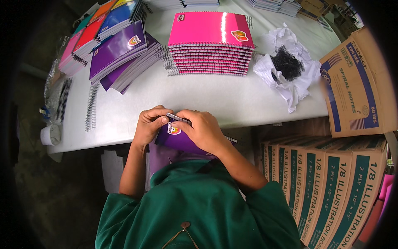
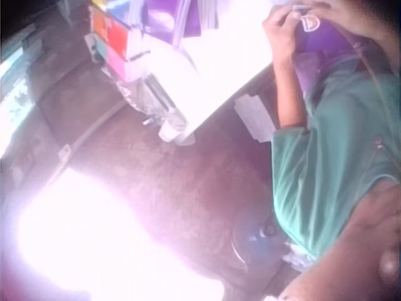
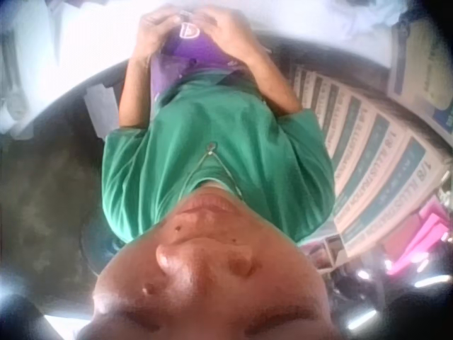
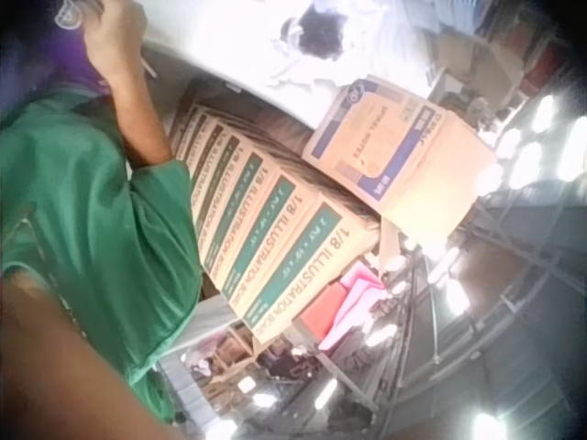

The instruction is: The person threads a metal spiral coil through the holes of several purple notebooks by hand and places them into a cardboard box.

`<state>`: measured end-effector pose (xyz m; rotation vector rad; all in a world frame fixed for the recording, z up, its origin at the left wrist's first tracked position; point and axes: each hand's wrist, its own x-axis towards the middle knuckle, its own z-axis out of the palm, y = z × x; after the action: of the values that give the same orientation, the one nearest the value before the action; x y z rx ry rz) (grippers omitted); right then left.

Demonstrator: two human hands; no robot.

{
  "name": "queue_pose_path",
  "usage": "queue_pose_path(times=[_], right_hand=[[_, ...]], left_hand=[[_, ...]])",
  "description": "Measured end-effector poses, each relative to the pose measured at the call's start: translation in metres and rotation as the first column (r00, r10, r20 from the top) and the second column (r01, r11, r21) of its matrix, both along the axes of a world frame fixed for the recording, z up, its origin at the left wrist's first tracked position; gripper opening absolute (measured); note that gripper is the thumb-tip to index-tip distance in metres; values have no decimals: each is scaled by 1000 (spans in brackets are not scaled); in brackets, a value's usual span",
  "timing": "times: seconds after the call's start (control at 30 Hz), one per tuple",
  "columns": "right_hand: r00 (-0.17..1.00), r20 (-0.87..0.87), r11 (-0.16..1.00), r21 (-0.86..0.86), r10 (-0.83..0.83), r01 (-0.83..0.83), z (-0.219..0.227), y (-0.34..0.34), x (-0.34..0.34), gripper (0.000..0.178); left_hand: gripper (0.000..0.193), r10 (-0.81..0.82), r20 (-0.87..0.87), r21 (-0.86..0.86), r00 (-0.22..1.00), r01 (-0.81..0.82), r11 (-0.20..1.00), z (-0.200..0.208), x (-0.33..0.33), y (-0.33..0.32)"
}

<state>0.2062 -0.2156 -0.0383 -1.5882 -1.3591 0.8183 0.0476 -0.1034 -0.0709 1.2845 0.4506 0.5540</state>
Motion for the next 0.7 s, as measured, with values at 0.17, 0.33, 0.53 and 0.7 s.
queue_pose_path(times=[0.17,0.33,0.53,0.7], right_hand=[[996,-23,991,94,-90,92,-6,-3,-4,16],[985,-54,960,221,-162,170,-8,-5,-9,14],[986,-15,973,159,-164,165,-7,-8,-8,16],[941,-296,967,142,-162,211,30,-20,15,16]], left_hand=[[14,-110,10,-43,994,110,993,8,3,5],[11,-195,-9,-150,981,192,970,16,7,10],[12,-215,-32,-92,976,211,973,18,13,9],[29,-66,-157,413,985,126,902,62,25,-11]])
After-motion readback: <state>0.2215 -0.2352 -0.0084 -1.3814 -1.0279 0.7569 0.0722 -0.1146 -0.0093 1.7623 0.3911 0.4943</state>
